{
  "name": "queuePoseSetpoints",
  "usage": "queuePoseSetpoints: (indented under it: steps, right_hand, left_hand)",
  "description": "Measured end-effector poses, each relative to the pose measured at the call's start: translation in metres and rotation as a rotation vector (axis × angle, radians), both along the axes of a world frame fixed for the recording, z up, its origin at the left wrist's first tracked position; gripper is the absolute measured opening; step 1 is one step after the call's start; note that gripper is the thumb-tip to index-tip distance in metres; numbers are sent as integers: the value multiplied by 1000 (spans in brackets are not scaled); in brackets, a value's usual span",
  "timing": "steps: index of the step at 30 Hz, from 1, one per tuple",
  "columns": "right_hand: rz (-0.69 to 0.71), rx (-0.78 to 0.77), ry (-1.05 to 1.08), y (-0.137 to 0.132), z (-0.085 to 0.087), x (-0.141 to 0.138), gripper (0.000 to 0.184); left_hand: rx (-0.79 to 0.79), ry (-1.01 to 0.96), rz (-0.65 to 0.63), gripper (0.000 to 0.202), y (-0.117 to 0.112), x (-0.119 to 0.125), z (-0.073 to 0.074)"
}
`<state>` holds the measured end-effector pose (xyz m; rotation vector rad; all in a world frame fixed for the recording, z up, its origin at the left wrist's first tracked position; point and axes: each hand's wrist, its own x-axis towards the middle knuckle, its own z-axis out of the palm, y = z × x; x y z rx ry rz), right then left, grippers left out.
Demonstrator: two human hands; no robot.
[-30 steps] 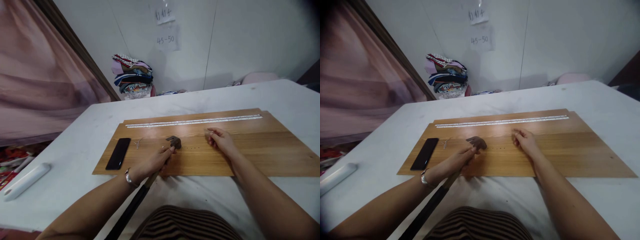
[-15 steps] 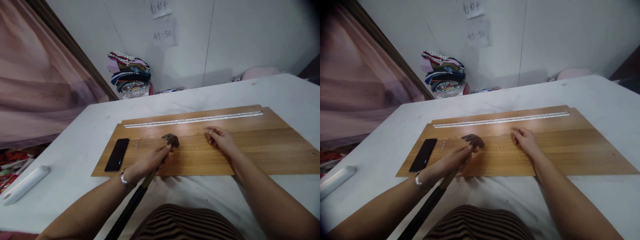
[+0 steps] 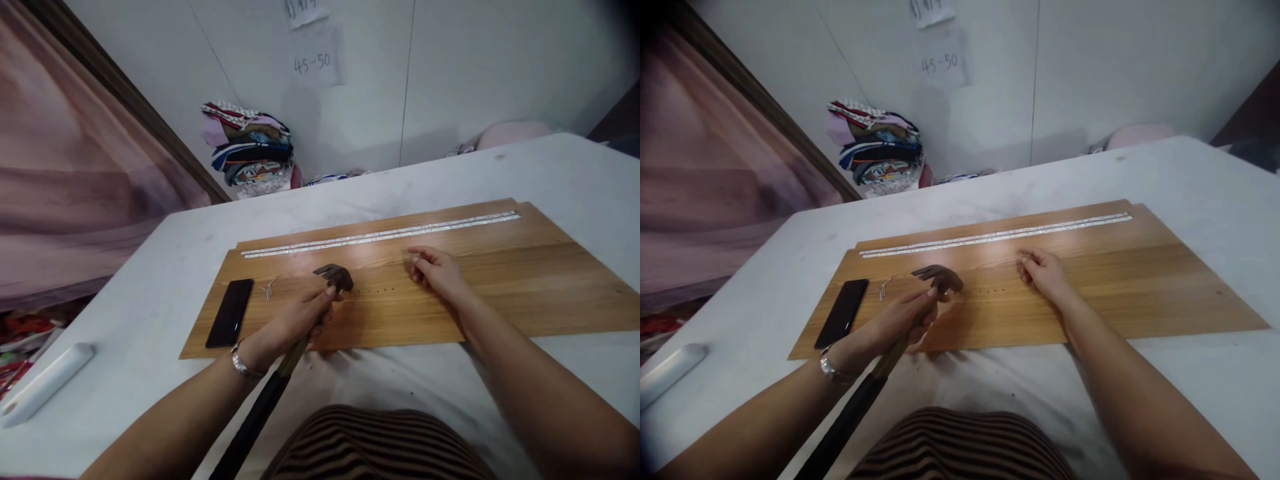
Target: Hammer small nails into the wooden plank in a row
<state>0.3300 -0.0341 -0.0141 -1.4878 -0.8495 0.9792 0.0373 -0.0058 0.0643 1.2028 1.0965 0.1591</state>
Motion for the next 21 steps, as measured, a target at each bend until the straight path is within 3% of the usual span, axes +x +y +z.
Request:
queuePoseSetpoints:
  steps: [5,14,21]
  right_hand:
    - [-2,5,0,1,-3,0,42]
    - [14,2,-28,1,-4,2,41]
    - [-4,-13,-21,1,-1,-1,41]
  left_hand:
    - [-1,45,1,56,-1,1,-7]
    - [-24,3,24,55,0,2,5]
    - [12,37,-20,55,0,4,-2]
